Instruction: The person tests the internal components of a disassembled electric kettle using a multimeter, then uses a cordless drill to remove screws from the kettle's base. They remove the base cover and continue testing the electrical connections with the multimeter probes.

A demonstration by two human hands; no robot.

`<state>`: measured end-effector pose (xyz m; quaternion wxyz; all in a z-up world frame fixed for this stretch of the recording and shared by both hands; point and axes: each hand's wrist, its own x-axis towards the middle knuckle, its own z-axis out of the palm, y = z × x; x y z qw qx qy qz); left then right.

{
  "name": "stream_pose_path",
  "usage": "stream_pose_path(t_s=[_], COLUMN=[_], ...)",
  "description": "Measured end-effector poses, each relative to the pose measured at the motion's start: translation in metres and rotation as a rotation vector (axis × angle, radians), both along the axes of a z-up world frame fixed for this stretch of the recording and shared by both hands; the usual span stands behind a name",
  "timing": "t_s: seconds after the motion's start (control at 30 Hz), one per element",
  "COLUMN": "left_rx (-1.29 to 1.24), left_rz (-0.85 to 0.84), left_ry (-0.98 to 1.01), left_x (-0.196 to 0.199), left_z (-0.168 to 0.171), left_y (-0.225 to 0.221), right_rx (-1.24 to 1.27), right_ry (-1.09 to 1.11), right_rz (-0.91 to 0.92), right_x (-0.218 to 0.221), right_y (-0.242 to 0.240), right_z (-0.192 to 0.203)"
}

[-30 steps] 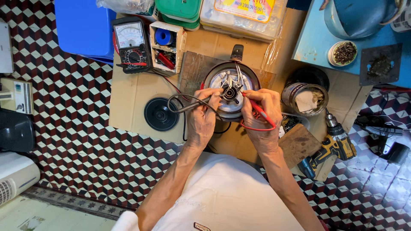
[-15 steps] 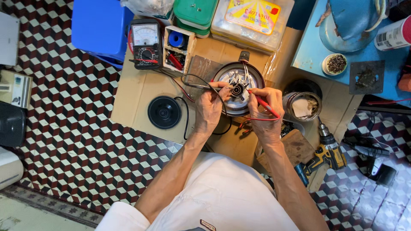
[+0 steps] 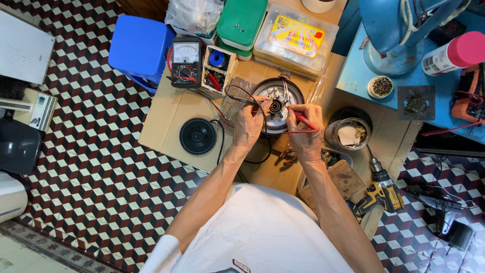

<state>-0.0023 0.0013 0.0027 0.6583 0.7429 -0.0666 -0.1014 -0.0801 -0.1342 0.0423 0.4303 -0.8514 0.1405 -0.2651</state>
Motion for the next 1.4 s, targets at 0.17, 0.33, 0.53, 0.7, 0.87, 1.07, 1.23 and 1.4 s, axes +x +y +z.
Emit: stream_pose_path(t_s=[0.17, 0.33, 0.53, 0.7, 0.87, 1.07, 1.23, 1.4], left_rx=[0.005, 0.029, 0.061, 0.059, 0.049, -0.023, -0.092, -0.081], left_rz=[-0.019, -0.026, 0.008, 0.017, 0.018, -0.049, -0.070, -0.077], left_ry=[-0.017, 0.019, -0.098, -0.096, -0.018, 0.060, 0.084, 0.115], left_x=[0.001, 0.006, 0.007, 0.008, 0.009, 0.017, 0.020, 0.019], left_z=[-0.003, -0.008, -0.015, -0.020, -0.023, -0.023, -0.022, -0.018], left_y=[0.002, 0.004, 0.007, 0.007, 0.004, 0.015, 0.015, 0.014], right_rx=[0.021, -0.011, 0.015, -0.036, 0.019, 0.012, -0.046, -0.023], right_ry=[0.015, 0.036, 0.018, 0.043, 0.067, 0.093, 0.044, 0.062], right_rz=[-0.022, -0.024, 0.016, 0.018, 0.004, -0.006, 0.011, 0.004], right_x=[0.000, 0.003, 0.003, 0.002, 0.004, 0.009, 0.010, 0.009], right_y=[0.003, 0.004, 0.013, 0.012, 0.009, 0.013, 0.012, 0.012], right_z=[-0.003, -0.003, 0.003, 0.006, 0.003, 0.003, 0.004, 0.004])
